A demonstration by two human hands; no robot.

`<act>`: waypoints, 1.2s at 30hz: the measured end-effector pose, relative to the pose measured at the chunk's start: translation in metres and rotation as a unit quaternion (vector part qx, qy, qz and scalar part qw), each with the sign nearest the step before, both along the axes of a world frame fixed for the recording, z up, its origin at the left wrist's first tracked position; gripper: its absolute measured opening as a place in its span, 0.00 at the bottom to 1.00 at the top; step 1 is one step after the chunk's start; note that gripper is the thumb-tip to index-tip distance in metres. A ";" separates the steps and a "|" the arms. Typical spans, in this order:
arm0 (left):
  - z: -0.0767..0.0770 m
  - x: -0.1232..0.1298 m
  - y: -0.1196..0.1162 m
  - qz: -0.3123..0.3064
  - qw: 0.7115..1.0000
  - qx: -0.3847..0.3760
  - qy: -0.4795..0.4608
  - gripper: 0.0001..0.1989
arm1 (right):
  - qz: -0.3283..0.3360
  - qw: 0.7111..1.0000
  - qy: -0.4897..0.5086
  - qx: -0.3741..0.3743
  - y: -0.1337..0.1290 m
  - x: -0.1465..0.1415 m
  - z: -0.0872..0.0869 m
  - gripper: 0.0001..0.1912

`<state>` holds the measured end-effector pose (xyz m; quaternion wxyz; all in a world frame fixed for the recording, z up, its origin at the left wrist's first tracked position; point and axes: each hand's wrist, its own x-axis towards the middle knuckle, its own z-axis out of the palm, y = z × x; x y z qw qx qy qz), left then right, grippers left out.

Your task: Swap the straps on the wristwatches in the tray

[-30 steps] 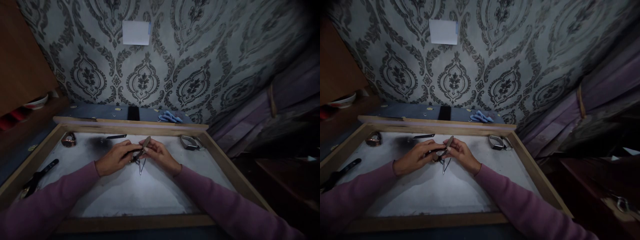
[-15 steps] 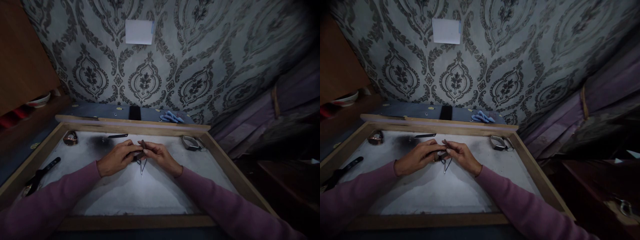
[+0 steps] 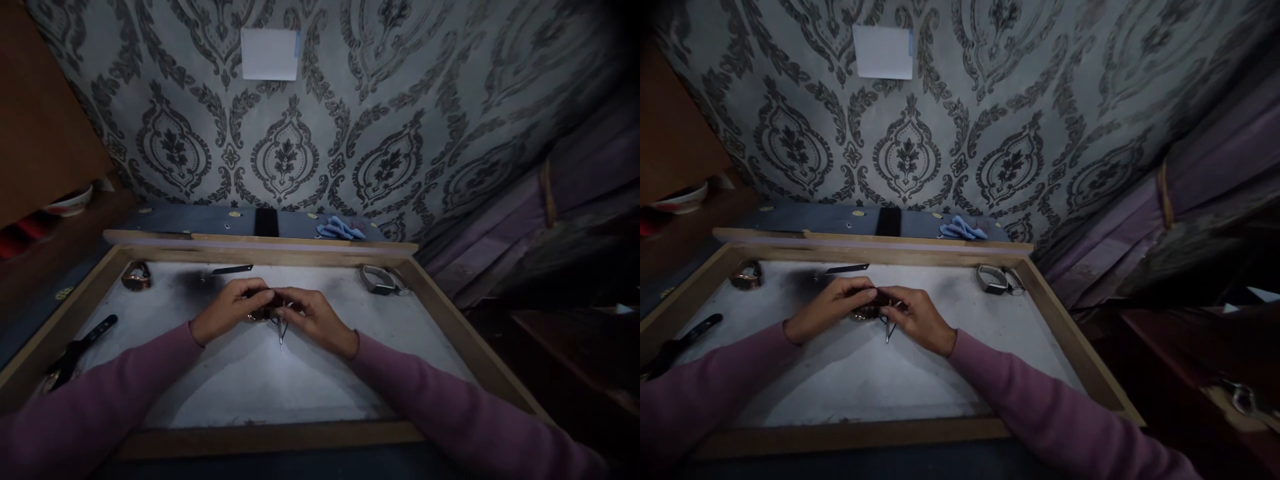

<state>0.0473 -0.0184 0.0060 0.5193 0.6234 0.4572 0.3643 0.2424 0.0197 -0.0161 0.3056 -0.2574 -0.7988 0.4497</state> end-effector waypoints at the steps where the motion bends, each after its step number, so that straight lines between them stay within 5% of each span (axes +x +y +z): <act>1: -0.002 0.000 0.001 0.005 1.000 -0.006 -0.006 0.16 | -0.004 1.000 -0.003 -0.002 0.000 0.000 -0.001 0.15; 16: -0.004 -0.003 0.003 0.019 0.999 0.006 0.034 0.08 | 0.062 0.958 0.104 -0.261 0.008 -0.003 -0.011 0.21; 21: -0.006 -0.002 0.002 0.023 0.992 0.051 0.110 0.09 | 0.068 0.958 0.093 -0.262 0.005 -0.004 -0.003 0.14; 31: 0.003 -0.018 0.010 -0.049 0.998 -0.025 -0.020 0.10 | -0.001 0.953 0.110 -0.282 0.007 -0.004 -0.008 0.16; 36: 0.003 -0.016 0.008 -0.084 0.995 0.011 0.056 0.12 | -0.008 0.948 0.126 -0.291 0.006 -0.004 -0.007 0.15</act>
